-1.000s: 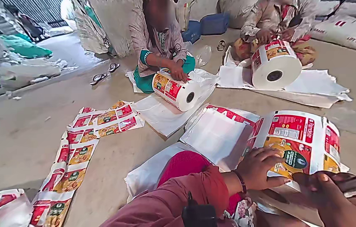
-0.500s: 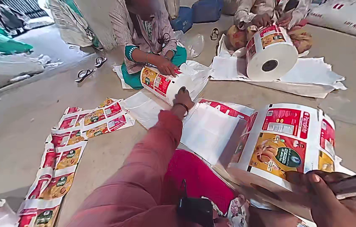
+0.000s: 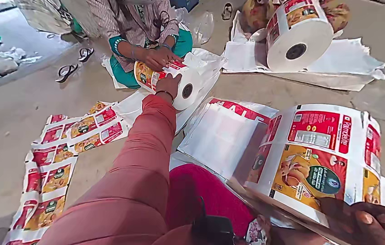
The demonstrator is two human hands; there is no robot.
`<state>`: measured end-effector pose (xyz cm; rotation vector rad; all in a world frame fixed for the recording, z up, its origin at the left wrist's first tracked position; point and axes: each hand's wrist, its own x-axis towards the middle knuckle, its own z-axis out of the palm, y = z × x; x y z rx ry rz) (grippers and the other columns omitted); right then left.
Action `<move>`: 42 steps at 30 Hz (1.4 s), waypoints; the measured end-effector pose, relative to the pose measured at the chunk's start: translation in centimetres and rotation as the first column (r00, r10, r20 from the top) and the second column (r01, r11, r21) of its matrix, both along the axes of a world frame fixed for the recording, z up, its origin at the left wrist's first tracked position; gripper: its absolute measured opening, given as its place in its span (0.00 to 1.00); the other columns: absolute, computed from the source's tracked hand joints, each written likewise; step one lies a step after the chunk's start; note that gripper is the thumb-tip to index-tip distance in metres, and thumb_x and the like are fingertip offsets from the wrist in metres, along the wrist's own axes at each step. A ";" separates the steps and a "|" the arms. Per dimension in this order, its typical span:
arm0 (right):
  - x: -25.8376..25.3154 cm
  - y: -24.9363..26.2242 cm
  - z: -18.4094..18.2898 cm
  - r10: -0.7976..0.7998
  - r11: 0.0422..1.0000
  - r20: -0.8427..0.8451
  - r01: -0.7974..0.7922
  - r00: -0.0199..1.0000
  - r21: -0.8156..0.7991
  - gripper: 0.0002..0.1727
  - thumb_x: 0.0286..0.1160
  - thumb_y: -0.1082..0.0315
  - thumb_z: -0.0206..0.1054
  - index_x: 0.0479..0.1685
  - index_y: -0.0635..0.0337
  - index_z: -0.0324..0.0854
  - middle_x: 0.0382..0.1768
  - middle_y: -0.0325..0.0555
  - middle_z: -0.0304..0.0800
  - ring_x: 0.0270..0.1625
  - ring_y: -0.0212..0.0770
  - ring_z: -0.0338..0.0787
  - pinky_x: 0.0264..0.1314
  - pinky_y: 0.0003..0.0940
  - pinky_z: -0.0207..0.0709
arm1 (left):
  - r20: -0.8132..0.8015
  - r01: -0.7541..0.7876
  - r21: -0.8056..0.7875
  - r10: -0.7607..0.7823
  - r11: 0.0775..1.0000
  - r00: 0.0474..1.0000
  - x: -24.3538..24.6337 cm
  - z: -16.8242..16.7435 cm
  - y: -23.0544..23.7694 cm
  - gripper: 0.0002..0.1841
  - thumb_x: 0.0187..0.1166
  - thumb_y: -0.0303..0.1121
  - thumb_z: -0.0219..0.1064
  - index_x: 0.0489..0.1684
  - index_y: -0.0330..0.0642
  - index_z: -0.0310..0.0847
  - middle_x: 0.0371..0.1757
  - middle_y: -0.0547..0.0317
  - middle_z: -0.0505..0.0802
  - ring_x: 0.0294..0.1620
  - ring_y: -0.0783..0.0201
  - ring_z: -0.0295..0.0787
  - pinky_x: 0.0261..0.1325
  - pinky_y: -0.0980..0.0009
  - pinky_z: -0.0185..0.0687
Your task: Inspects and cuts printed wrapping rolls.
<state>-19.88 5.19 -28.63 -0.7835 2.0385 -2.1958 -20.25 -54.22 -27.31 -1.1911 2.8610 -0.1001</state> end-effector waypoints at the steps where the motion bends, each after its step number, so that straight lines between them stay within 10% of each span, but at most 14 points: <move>1: 0.0 -0.1 0.1 0.002 1.000 -0.001 -0.002 1.000 0.005 0.10 0.79 0.66 0.69 0.50 0.35 0.80 0.41 0.21 0.94 0.35 0.25 0.92 0.36 0.24 0.88 | -0.014 0.019 -0.050 -0.020 0.999 1.000 -0.3 -1.4 -1.4 0.38 0.76 0.23 0.63 0.90 0.65 0.63 0.72 0.25 0.81 0.57 0.23 0.87 0.49 0.26 0.81; 9: -0.1 0.0 -0.5 0.031 0.999 -0.019 -0.031 0.999 -0.030 0.12 0.80 0.68 0.68 0.52 0.36 0.77 0.43 0.21 0.93 0.35 0.23 0.90 0.33 0.19 0.85 | -0.091 -0.025 0.039 0.029 0.999 0.995 0.1 -2.6 -1.8 0.45 0.72 0.24 0.68 0.93 0.71 0.57 0.88 0.36 0.68 0.60 0.24 0.87 0.52 0.25 0.82; 12: 0.1 0.0 -0.5 -0.002 1.000 -0.017 0.002 1.000 -0.031 0.12 0.80 0.70 0.67 0.52 0.40 0.76 0.42 0.22 0.93 0.35 0.24 0.90 0.34 0.20 0.86 | -0.240 -0.094 0.167 0.133 0.981 0.962 -0.2 -3.6 -0.5 0.45 0.69 0.31 0.76 0.92 0.58 0.61 0.93 0.35 0.59 0.70 0.23 0.81 0.61 0.26 0.79; 15: 0.1 -0.2 -0.6 -0.029 0.999 -0.043 0.028 0.999 -0.018 0.12 0.78 0.71 0.67 0.53 0.44 0.72 0.41 0.22 0.91 0.35 0.25 0.90 0.34 0.22 0.87 | -0.345 -0.217 0.316 0.325 0.924 0.880 -0.9 -3.1 5.2 0.46 0.68 0.48 0.77 0.91 0.46 0.61 0.94 0.28 0.47 0.88 0.19 0.52 0.77 0.21 0.59; 17: 0.1 -0.3 -0.6 -0.045 0.999 -0.048 0.044 0.998 -0.027 0.13 0.77 0.69 0.69 0.53 0.46 0.71 0.41 0.22 0.91 0.33 0.24 0.89 0.34 0.21 0.86 | -0.421 -0.018 0.422 0.214 0.906 0.882 -1.2 -2.4 11.3 0.49 0.70 0.53 0.77 0.92 0.41 0.59 0.93 0.28 0.53 0.92 0.24 0.44 0.81 0.19 0.47; 21: 0.1 -0.8 -0.4 -0.078 0.996 -0.045 0.077 0.996 -0.039 0.14 0.75 0.69 0.68 0.53 0.50 0.69 0.38 0.22 0.89 0.30 0.23 0.88 0.33 0.21 0.86 | -0.660 0.514 0.540 -0.044 0.667 0.750 -0.1 -0.7 25.0 0.46 0.71 0.47 0.80 0.89 0.36 0.63 0.87 0.28 0.67 0.90 0.33 0.59 0.90 0.38 0.53; 24: 0.4 -0.8 -0.3 -0.094 0.995 -0.029 0.094 0.995 -0.021 0.14 0.76 0.69 0.66 0.53 0.51 0.67 0.34 0.21 0.86 0.28 0.23 0.86 0.32 0.21 0.86 | -0.705 0.596 0.633 0.048 0.494 0.708 1.7 -0.8 34.3 0.40 0.72 0.44 0.80 0.86 0.40 0.69 0.88 0.34 0.68 0.89 0.38 0.62 0.87 0.39 0.61; 27: 0.4 -1.0 0.1 -0.111 0.994 -0.023 0.111 0.994 -0.026 0.13 0.75 0.71 0.65 0.52 0.52 0.67 0.33 0.23 0.86 0.27 0.23 0.86 0.32 0.21 0.86 | -0.721 0.631 0.580 -0.036 0.515 0.692 3.3 -2.3 40.1 0.34 0.76 0.46 0.73 0.82 0.43 0.75 0.90 0.38 0.68 0.91 0.40 0.58 0.90 0.41 0.55; 42: 0.6 -1.3 0.2 -0.134 0.991 -0.034 0.134 0.990 -0.009 0.12 0.75 0.71 0.64 0.52 0.52 0.67 0.32 0.22 0.86 0.27 0.22 0.86 0.31 0.20 0.85 | -0.824 0.739 0.401 -0.140 0.541 0.550 5.1 -5.8 40.8 0.24 0.78 0.44 0.69 0.72 0.45 0.84 0.83 0.46 0.79 0.87 0.46 0.68 0.89 0.45 0.59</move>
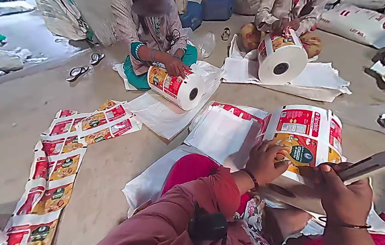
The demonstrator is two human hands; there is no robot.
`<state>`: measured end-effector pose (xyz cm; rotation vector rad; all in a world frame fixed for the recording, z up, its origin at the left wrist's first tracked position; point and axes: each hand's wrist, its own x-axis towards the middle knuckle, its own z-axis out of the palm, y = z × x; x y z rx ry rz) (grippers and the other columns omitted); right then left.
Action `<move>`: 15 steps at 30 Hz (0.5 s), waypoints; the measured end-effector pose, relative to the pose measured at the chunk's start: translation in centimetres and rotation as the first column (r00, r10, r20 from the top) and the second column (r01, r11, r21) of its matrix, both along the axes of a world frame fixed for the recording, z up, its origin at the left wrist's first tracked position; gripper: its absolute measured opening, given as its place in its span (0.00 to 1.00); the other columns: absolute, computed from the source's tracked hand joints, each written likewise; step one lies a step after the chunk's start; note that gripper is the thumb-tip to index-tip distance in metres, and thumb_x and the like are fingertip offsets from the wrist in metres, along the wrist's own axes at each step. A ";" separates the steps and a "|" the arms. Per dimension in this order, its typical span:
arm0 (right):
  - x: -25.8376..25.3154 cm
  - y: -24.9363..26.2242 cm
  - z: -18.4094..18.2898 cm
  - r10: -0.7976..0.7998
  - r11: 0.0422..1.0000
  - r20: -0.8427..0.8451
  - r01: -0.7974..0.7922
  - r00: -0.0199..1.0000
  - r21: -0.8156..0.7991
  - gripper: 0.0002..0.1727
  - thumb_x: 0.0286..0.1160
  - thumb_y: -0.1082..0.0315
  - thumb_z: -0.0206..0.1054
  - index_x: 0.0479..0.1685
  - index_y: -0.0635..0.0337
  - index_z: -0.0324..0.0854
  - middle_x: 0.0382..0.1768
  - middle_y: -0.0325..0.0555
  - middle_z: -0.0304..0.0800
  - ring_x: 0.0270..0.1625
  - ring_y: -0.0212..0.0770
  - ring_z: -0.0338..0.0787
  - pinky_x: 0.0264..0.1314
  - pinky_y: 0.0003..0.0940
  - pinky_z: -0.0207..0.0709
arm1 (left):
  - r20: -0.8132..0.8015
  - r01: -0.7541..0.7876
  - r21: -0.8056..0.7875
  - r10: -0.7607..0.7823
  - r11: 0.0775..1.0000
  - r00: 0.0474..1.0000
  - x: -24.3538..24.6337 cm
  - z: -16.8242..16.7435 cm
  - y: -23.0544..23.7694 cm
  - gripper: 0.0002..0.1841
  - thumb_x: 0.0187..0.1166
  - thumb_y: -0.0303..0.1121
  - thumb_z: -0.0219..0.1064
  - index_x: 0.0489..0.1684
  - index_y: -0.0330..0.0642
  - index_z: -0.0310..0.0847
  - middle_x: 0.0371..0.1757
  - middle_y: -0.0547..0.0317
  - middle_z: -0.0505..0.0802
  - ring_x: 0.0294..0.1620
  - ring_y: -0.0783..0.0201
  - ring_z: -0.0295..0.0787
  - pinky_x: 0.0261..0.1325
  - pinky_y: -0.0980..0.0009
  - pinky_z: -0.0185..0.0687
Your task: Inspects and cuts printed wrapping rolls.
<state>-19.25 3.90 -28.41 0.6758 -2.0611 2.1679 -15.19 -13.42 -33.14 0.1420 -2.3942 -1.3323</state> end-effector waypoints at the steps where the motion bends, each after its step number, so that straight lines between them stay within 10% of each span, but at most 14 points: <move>1: 0.0 0.0 0.0 -0.003 1.000 -0.004 0.003 1.000 0.009 0.12 0.76 0.70 0.64 0.51 0.51 0.67 0.32 0.21 0.86 0.27 0.22 0.85 0.31 0.20 0.84 | -0.011 0.005 0.007 -0.005 1.000 1.000 0.0 0.0 0.0 0.24 0.78 0.44 0.70 0.71 0.44 0.84 0.83 0.46 0.79 0.87 0.46 0.69 0.89 0.45 0.59; 15: -0.1 0.0 0.0 -0.052 0.997 0.001 0.052 0.999 0.063 0.11 0.75 0.71 0.64 0.50 0.50 0.68 0.31 0.21 0.86 0.27 0.22 0.86 0.31 0.20 0.84 | -0.024 0.036 0.021 -0.035 0.999 0.999 0.0 0.1 -0.3 0.25 0.76 0.46 0.72 0.70 0.45 0.86 0.81 0.47 0.81 0.87 0.46 0.68 0.89 0.44 0.58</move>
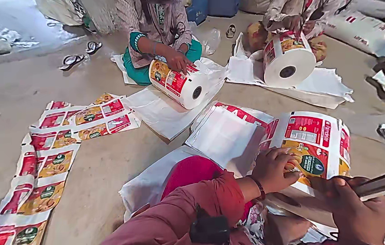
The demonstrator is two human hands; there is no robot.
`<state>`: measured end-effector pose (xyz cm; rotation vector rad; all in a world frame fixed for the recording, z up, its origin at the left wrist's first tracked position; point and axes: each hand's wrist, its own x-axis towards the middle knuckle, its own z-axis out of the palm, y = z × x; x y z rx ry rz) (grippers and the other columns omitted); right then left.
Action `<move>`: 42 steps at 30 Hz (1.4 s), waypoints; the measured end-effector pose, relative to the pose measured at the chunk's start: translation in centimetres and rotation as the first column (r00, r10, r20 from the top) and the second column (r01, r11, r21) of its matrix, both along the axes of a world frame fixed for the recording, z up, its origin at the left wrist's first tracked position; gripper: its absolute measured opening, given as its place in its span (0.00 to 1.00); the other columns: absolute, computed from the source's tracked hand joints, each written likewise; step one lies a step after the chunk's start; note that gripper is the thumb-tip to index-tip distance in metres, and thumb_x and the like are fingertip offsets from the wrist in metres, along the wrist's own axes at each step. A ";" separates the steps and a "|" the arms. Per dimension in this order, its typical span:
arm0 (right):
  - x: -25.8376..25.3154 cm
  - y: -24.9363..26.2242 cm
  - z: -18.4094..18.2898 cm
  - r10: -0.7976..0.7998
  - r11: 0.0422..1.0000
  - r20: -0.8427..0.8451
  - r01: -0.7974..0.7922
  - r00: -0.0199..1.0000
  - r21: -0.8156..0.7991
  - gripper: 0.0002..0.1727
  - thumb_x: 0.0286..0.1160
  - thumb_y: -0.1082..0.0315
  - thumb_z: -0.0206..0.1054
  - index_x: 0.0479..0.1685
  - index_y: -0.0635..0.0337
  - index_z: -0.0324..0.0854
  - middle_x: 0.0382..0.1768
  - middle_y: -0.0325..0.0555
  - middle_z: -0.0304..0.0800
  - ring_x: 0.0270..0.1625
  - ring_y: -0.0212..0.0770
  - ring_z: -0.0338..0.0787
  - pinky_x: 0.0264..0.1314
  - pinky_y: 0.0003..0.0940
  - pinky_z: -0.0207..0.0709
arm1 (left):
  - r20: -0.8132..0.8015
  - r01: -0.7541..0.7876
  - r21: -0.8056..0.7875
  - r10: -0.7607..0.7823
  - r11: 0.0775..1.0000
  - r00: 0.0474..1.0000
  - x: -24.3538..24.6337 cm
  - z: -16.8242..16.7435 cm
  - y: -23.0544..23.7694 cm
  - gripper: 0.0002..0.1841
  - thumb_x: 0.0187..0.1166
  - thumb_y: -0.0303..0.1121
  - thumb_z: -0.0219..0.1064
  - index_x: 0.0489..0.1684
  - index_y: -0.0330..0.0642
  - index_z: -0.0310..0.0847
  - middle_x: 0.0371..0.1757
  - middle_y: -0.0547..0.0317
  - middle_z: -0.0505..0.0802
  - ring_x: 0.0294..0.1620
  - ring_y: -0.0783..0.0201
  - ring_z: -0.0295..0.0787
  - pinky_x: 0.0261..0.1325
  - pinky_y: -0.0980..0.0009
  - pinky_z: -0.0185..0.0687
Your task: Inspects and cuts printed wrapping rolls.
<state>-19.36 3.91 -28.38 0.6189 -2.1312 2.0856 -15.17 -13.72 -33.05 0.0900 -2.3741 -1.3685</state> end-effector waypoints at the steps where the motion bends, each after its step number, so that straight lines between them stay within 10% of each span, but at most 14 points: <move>1: 0.1 0.0 0.0 -0.002 1.000 0.002 0.002 1.000 0.006 0.11 0.75 0.71 0.64 0.50 0.50 0.68 0.31 0.21 0.86 0.27 0.22 0.86 0.31 0.20 0.84 | 0.003 0.002 0.001 -0.002 1.000 1.000 0.0 0.0 0.0 0.24 0.76 0.45 0.72 0.70 0.45 0.86 0.81 0.48 0.81 0.87 0.46 0.68 0.89 0.44 0.58; 42: 0.2 0.0 0.0 0.000 1.000 -0.010 0.000 1.000 0.008 0.10 0.76 0.71 0.63 0.50 0.50 0.68 0.30 0.22 0.85 0.27 0.23 0.86 0.33 0.21 0.85 | -0.022 0.031 0.011 -0.031 0.999 0.999 0.1 -0.4 -0.4 0.21 0.80 0.43 0.68 0.68 0.46 0.86 0.82 0.49 0.80 0.88 0.48 0.67 0.89 0.45 0.59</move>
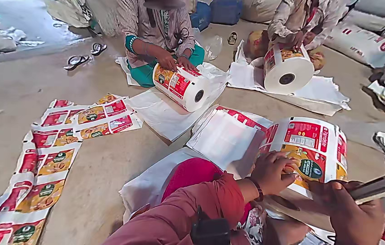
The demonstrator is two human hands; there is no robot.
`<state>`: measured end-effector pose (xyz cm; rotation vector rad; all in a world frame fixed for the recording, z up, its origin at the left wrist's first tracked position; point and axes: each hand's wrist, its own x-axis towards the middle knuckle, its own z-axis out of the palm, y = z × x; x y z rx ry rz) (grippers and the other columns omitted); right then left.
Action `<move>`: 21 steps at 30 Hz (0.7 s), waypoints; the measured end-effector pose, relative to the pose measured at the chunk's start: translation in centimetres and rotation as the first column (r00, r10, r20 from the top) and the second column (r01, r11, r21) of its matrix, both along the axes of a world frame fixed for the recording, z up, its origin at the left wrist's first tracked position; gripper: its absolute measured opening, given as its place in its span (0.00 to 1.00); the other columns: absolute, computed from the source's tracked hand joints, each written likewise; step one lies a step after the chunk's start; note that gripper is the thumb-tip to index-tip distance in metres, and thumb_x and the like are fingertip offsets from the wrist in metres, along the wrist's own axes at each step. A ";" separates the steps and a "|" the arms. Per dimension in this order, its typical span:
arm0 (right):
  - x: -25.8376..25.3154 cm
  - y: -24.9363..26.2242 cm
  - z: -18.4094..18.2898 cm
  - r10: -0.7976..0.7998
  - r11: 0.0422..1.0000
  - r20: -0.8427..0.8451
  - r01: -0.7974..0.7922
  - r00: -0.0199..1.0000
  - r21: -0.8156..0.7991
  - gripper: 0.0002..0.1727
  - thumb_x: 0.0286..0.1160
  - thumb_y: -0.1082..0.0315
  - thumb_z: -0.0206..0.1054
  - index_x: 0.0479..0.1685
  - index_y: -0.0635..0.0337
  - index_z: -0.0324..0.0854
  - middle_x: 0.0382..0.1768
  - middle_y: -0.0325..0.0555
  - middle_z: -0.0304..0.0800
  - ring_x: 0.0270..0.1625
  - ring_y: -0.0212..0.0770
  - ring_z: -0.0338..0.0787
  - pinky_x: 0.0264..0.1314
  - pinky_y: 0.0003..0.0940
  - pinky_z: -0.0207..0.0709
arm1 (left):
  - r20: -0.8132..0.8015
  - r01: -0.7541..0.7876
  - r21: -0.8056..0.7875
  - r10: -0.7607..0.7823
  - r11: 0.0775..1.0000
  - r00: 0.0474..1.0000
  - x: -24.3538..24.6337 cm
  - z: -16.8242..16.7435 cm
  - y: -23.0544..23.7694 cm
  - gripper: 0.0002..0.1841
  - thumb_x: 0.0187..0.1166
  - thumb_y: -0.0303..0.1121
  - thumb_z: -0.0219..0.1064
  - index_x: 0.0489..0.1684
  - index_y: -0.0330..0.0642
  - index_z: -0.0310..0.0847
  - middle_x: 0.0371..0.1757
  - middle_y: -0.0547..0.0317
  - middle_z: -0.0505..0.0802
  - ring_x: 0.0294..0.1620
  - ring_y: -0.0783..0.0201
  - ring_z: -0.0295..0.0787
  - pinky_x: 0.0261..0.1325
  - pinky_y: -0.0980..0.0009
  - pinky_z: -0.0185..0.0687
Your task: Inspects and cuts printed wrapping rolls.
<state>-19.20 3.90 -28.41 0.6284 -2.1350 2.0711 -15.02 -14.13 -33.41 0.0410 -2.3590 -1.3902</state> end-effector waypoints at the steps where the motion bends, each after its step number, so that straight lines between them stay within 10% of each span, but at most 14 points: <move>1: 0.0 0.0 0.0 -0.005 1.000 -0.001 0.005 1.000 0.002 0.10 0.76 0.71 0.63 0.50 0.51 0.68 0.31 0.22 0.85 0.28 0.23 0.86 0.33 0.21 0.86 | -0.001 -0.002 -0.001 0.002 1.000 1.000 -0.1 0.0 0.0 0.21 0.79 0.43 0.68 0.67 0.46 0.86 0.82 0.49 0.80 0.87 0.48 0.68 0.89 0.45 0.59; 21: -0.1 0.2 0.0 0.021 1.000 -0.003 -0.021 1.000 -0.006 0.10 0.77 0.70 0.63 0.51 0.50 0.67 0.30 0.22 0.85 0.26 0.23 0.85 0.30 0.21 0.84 | 0.007 -0.009 -0.004 0.009 1.000 1.000 -0.1 -0.1 0.1 0.21 0.80 0.43 0.67 0.69 0.46 0.86 0.81 0.49 0.80 0.87 0.48 0.67 0.87 0.43 0.59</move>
